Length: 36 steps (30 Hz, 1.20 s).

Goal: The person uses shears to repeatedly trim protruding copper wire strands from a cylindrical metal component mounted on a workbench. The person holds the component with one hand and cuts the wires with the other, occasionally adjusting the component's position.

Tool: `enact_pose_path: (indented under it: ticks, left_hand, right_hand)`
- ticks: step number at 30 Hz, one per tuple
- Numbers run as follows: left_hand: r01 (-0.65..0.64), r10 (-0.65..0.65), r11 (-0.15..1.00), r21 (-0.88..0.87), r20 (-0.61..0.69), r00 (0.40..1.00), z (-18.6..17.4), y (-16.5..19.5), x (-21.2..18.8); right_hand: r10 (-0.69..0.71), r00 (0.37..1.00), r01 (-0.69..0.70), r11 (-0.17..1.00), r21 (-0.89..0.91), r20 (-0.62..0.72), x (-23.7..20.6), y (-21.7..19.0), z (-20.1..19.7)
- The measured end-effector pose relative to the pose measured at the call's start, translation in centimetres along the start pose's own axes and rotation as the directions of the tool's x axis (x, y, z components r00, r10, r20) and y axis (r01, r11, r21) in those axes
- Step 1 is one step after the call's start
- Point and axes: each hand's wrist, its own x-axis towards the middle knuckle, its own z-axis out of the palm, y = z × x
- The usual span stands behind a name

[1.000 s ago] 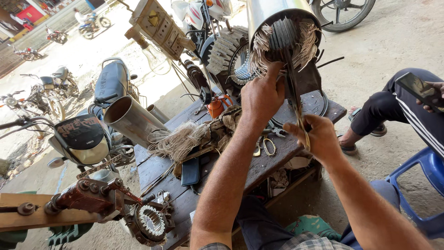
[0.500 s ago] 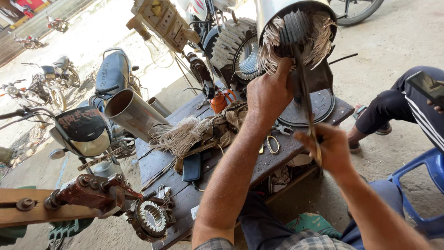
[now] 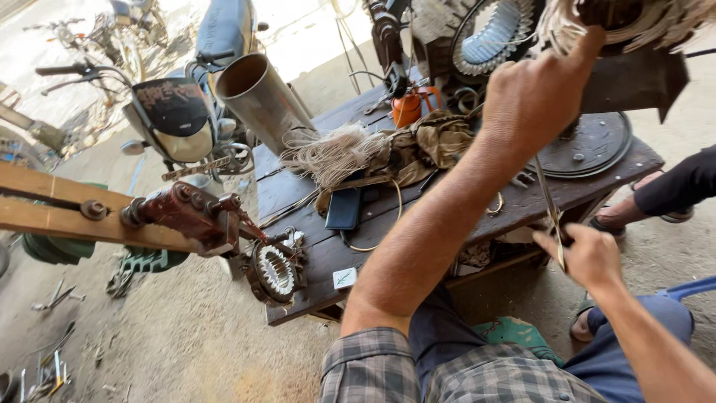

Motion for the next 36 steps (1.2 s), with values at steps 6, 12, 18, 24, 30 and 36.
enact_pose_path:
  ticks: [6, 12, 18, 24, 30, 36]
  left_hand:
    - [-0.043, 0.042, 0.999, 0.015, 0.052, 0.998, -1.8, -1.7, 0.1]
    - [-0.116, 0.11, 0.989, -0.091, -0.069, 0.991, -5.3, -3.3, -0.5]
    - [-0.259, 0.25, 0.96, -0.106, -0.088, 0.964, -6.4, -4.9, -0.4]
    - [-0.317, 0.304, 0.924, -0.212, -0.095, 0.948, -6.5, -4.8, -0.1]
    - [-0.315, 0.322, 0.907, -0.28, -0.022, 0.946, -8.5, -5.5, 0.1]
    - [-0.402, 0.414, 0.885, -0.237, 0.004, 0.91, -8.9, -6.7, 0.8]
  right_hand:
    - [0.384, 0.879, -0.316, 0.913, -0.26, 0.281, 10.0, -5.2, -3.6]
    - [0.307, 0.818, -0.266, 0.952, -0.153, 0.487, 13.7, -8.7, -6.0]
    - [0.311, 0.858, -0.049, 0.842, 0.537, -0.408, 7.7, -5.1, -8.1]
    - [-0.291, 0.453, 0.443, 0.894, -0.07, -0.843, 11.4, -5.6, -12.5]
    - [-0.321, 0.506, 0.366, 0.92, -0.138, -0.8, 15.8, -8.5, -13.3]
    - [-0.384, 0.561, 0.3, 0.92, -0.252, -0.733, 16.2, -6.7, -14.8]
